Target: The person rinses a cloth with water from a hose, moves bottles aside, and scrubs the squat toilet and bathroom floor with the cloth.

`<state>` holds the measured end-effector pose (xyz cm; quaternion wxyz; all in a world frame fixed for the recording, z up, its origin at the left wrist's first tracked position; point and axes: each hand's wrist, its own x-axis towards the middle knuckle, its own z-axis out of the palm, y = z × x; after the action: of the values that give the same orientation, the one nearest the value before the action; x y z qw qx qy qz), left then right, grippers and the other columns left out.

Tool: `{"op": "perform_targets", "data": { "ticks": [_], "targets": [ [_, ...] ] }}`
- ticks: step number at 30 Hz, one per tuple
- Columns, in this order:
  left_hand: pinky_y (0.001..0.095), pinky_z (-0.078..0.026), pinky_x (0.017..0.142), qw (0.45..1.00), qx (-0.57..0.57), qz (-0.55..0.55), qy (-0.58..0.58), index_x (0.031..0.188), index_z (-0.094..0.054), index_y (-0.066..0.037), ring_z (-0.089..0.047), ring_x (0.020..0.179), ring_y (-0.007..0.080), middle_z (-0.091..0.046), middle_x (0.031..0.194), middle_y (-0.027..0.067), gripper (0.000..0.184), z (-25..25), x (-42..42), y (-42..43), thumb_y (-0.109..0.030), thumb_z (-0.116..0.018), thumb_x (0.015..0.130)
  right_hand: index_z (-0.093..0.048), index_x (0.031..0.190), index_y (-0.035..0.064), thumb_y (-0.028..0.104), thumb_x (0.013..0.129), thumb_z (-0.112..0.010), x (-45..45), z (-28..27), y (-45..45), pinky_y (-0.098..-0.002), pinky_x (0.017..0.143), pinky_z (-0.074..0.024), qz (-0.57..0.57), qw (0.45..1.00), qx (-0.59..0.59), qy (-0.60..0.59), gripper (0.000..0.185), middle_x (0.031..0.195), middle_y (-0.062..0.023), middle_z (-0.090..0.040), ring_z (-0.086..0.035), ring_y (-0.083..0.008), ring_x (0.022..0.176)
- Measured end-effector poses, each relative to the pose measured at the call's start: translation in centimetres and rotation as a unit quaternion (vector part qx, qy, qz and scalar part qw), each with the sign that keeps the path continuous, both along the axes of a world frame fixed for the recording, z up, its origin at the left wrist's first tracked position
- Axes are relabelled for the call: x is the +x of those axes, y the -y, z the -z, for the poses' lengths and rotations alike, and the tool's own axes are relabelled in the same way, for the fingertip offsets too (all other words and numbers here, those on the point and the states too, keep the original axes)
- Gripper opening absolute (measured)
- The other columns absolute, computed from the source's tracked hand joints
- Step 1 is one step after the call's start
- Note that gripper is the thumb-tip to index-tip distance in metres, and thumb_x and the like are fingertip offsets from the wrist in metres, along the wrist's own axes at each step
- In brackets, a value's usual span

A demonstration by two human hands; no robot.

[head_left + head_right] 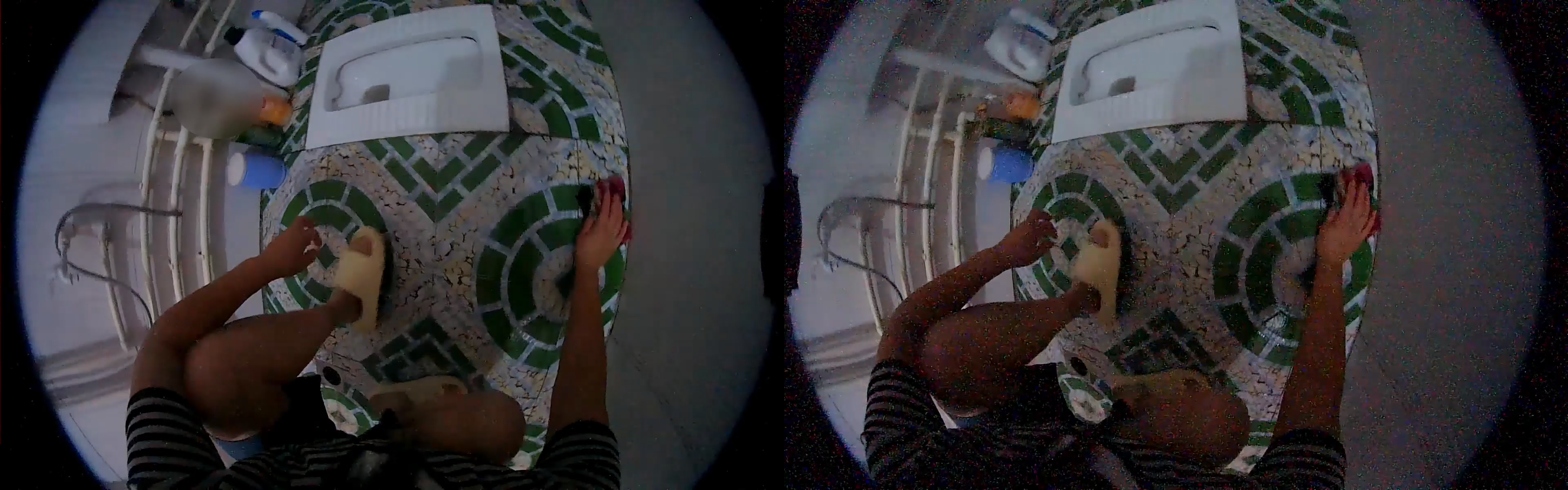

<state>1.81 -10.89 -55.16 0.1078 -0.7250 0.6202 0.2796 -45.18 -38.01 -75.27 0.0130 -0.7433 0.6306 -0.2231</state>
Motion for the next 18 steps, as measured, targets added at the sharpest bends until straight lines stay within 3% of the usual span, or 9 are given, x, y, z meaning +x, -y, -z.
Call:
{"op": "perform_targets", "data": {
  "ticks": [1, 4, 7, 10, 13, 15, 18],
  "targets": [
    [0.0433, -0.044, 0.085, 0.999, 0.037, -0.035, 0.009, 0.087, -0.059, -0.007, -0.052, 0.097, 0.0382, -0.044, 0.116, 0.0185, 0.012, -0.1, 0.1, -0.9, -0.017, -0.059, 0.08, -0.038, 0.136, 0.016, 0.013, 0.079, -0.052, 0.0, -0.1, 0.2, -0.0477, 0.107, -0.0192, -0.001, 1.0, -0.005, -0.005, 0.059, 0.141, -0.0089, -0.036, -0.034, -0.026, 0.129],
    [0.0436, -0.045, 0.083, 0.993, 0.073, -0.095, -0.021, 0.092, -0.06, -0.006, -0.053, 0.097, 0.0362, -0.047, 0.115, 0.0183, 0.018, 3.9, 1.7, -2.3, -0.021, -0.058, 0.082, -0.038, 0.136, 0.0156, 0.013, 0.081, -0.051, 0.0, -0.2, 0.0, -0.0472, 0.107, -0.0195, -0.016, 0.999, -0.04, -0.02, 0.057, 0.141, -0.0096, -0.036, -0.035, -0.026, 0.128],
    [0.044, -0.046, 0.08, 0.986, 0.101, -0.1, -0.086, 0.095, -0.061, -0.007, -0.054, 0.097, 0.0344, -0.052, 0.107, 0.0174, 0.018, 4.5, -1.4, 1.4, -0.021, -0.056, 0.083, -0.038, 0.136, 0.0147, 0.011, 0.081, -0.052, 0.6, -0.7, -0.4, -0.0468, 0.107, -0.021, -0.009, 0.998, -0.06, -0.01, 0.057, 0.14, -0.0096, -0.037, -0.036, -0.0265, 0.127],
    [0.0436, -0.047, 0.078, 0.991, 0.093, -0.076, -0.053, 0.096, -0.061, -0.007, -0.055, 0.097, 0.0339, -0.055, 0.101, 0.0169, 0.018, 7.1, -2.1, 1.2, -0.019, -0.053, 0.085, -0.037, 0.136, 0.0136, 0.013, 0.083, -0.052, 0.1, -0.3, -0.3, -0.0466, 0.106, -0.0227, -0.007, 0.999, -0.036, -0.04, 0.055, 0.139, -0.0098, -0.039, -0.037, -0.0268, 0.126],
    [0.0444, -0.047, 0.079, 0.994, 0.103, 0.029, -0.012, 0.099, -0.062, -0.008, -0.057, 0.093, 0.0336, -0.059, 0.099, 0.0159, 0.019, 11.7, 0.4, -0.6, -0.019, -0.053, 0.085, -0.04, 0.134, 0.0134, 0.012, 0.079, -0.053, 0.1, 0.8, 0.1, -0.0456, 0.1, -0.03, 0.023, 0.996, -0.057, -0.068, 0.056, 0.135, -0.011, -0.043, -0.042, -0.0288, 0.121],
    [0.0447, -0.048, 0.076, 0.982, 0.171, 0.029, 0.077, 0.1, -0.063, -0.009, -0.059, 0.091, 0.0314, -0.061, 0.099, 0.0143, 0.022, 11.9, 0.4, -0.2, -0.023, -0.056, 0.083, -0.044, 0.131, 0.0127, 0.01, 0.077, -0.053, 1.2, 1.6, 0.5, -0.0452, 0.095, -0.035, 0.059, 0.993, -0.089, -0.053, 0.055, 0.13, -0.0124, -0.047, -0.047, -0.031, 0.114],
    [0.0443, -0.05, 0.073, 0.946, 0.239, 0.091, 0.199, 0.101, -0.064, -0.009, -0.062, 0.09, 0.0281, -0.064, 0.097, 0.0119, 0.028, 11.2, 0.7, 0.4, -0.028, -0.06, 0.08, -0.054, 0.117, 0.0098, 0.01, 0.075, -0.052, 8.9, -1.4, -1.3, -0.0468, 0.081, -0.0425, 0.08, 0.989, -0.072, 0.099, 0.042, 0.106, -0.0177, -0.057, -0.055, -0.0371, 0.091]
  ]
}}
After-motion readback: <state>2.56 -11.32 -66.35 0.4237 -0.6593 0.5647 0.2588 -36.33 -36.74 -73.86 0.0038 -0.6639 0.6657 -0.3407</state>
